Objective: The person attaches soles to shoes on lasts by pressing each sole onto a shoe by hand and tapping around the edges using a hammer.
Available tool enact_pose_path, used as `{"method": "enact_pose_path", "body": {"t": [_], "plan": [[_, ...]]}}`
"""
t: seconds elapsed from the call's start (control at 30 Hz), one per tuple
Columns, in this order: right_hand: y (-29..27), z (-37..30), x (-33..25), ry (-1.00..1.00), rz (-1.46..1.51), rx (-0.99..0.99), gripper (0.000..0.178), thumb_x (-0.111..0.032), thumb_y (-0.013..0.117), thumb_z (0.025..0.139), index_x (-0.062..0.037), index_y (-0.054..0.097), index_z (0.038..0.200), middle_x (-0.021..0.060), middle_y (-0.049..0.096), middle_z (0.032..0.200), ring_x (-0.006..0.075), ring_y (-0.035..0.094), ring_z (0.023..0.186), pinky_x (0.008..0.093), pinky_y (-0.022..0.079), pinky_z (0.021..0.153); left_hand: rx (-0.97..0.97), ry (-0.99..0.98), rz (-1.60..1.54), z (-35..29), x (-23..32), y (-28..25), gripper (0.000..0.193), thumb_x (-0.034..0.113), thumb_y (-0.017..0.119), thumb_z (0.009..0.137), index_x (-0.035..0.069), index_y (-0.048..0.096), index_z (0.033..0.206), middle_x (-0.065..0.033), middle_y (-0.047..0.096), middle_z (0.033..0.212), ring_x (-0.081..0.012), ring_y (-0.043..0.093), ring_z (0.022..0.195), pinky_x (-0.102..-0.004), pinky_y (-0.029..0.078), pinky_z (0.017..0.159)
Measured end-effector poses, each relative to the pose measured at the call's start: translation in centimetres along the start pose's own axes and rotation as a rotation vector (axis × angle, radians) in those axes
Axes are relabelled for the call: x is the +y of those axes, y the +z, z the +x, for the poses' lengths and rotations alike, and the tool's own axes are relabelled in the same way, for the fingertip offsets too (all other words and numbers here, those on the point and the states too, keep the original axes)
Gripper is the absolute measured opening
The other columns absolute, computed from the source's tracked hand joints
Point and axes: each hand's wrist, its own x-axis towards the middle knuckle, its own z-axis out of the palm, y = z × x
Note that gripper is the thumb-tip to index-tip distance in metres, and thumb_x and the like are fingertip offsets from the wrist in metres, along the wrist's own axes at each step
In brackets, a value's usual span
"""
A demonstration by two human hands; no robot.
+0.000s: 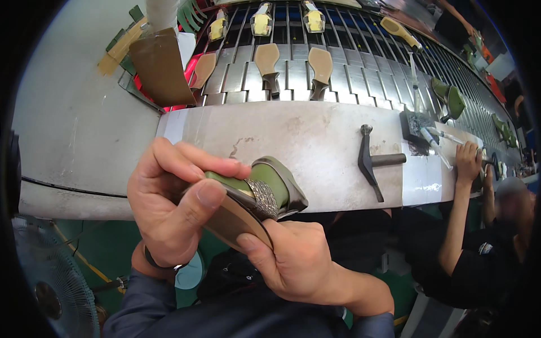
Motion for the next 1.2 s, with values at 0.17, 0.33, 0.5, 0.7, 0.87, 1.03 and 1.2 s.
{"method": "enact_pose_path", "body": {"t": [0.17, 0.33, 0.5, 0.7, 0.87, 1.03, 1.2], "plan": [[-0.2, 1.7, 0.1, -0.063, -0.08, -0.014, 0.02, -0.016, 0.08, 0.092, -0.004, 0.066, 0.086, 0.011, 0.06, 0.062, 0.0292, 0.062, 0.051, 0.0401, 0.047, 0.047, 0.182, 0.064, 0.03, 0.4, -0.5, -1.2, 0.017, 0.007, 0.07, 0.099, 0.001, 0.055, 0.105, -0.0194, 0.074, 0.105, -0.0277, 0.076, 0.099, -0.0382, 0.06, 0.092], [-0.5, 2.0, 0.6, -0.096, -0.108, 0.041, 0.021, -0.016, 0.081, 0.091, -0.0043, 0.065, 0.084, 0.0116, 0.059, 0.061, 0.0298, 0.062, 0.052, 0.04, 0.047, 0.048, 0.139, 0.061, 0.326, 0.7, -0.6, -1.6, 0.022, 0.007, 0.074, 0.095, -0.001, 0.061, 0.11, -0.0168, 0.074, 0.105, -0.0249, 0.075, 0.099, -0.0366, 0.059, 0.091], [-0.3, 2.6, 1.0, 0.019, -0.058, 0.058, 0.027, -0.019, 0.081, 0.092, -0.0035, 0.062, 0.081, 0.0137, 0.058, 0.061, 0.0314, 0.061, 0.051, 0.0397, 0.047, 0.05, 0.233, 0.051, 0.424, 1.8, -1.4, -1.6, 0.02, 0.009, 0.084, 0.088, 0.0, 0.071, 0.1, -0.0071, 0.074, 0.093, -0.0125, 0.07, 0.087, -0.0283, 0.057, 0.079], [-1.9, 4.8, 3.7, 0.328, 0.129, -0.06, 0.031, -0.021, 0.075, 0.098, 0.0033, 0.065, 0.082, 0.0067, 0.061, 0.062, 0.0123, 0.053, 0.055, 0.0319, 0.044, 0.053, -0.074, 0.013, 0.401, 11.5, -2.4, -3.2, 0.031, 0.029, 0.068, 0.104, -0.001, 0.075, 0.107, -0.0094, 0.078, 0.102, -0.0132, 0.073, 0.091, -0.0288, 0.056, 0.082], [-3.7, 5.7, 1.7, 0.253, 0.356, 0.031, 0.028, -0.016, 0.066, 0.107, 0.0047, 0.072, 0.09, -0.0021, 0.066, 0.075, 0.0021, 0.054, 0.067, 0.0218, 0.043, 0.056, -0.196, -0.038, 0.398, 15.0, -3.0, -2.9, 0.035, 0.024, 0.074, 0.097, -0.009, 0.077, 0.108, -0.0148, 0.077, 0.088, -0.0132, 0.066, 0.076, -0.0297, 0.054, 0.072], [-3.1, 5.6, 4.0, 0.324, 0.346, 0.09, 0.03, -0.018, 0.066, 0.107, 0.0045, 0.07, 0.088, -0.0036, 0.064, 0.074, 0.0002, 0.05, 0.065, 0.022, 0.04, 0.054, -0.212, 0.093, 0.501, 16.4, -4.1, -2.5, 0.032, 0.021, 0.071, 0.098, -0.01, 0.077, 0.098, -0.0119, 0.076, 0.081, -0.0124, 0.065, 0.073, -0.0289, 0.052, 0.069], [-2.0, 6.2, 4.8, 0.317, 0.242, 0.125, 0.034, -0.018, 0.066, 0.105, 0.0046, 0.067, 0.08, 0.0007, 0.055, 0.061, 0.0048, 0.047, 0.06, 0.0291, 0.04, 0.052, -0.202, -0.055, 0.43, 16.6, -4.1, -2.7, 0.027, 0.019, 0.069, 0.1, -0.006, 0.079, 0.097, -0.0078, 0.077, 0.085, -0.0111, 0.065, 0.075, -0.027, 0.053, 0.071]]}}
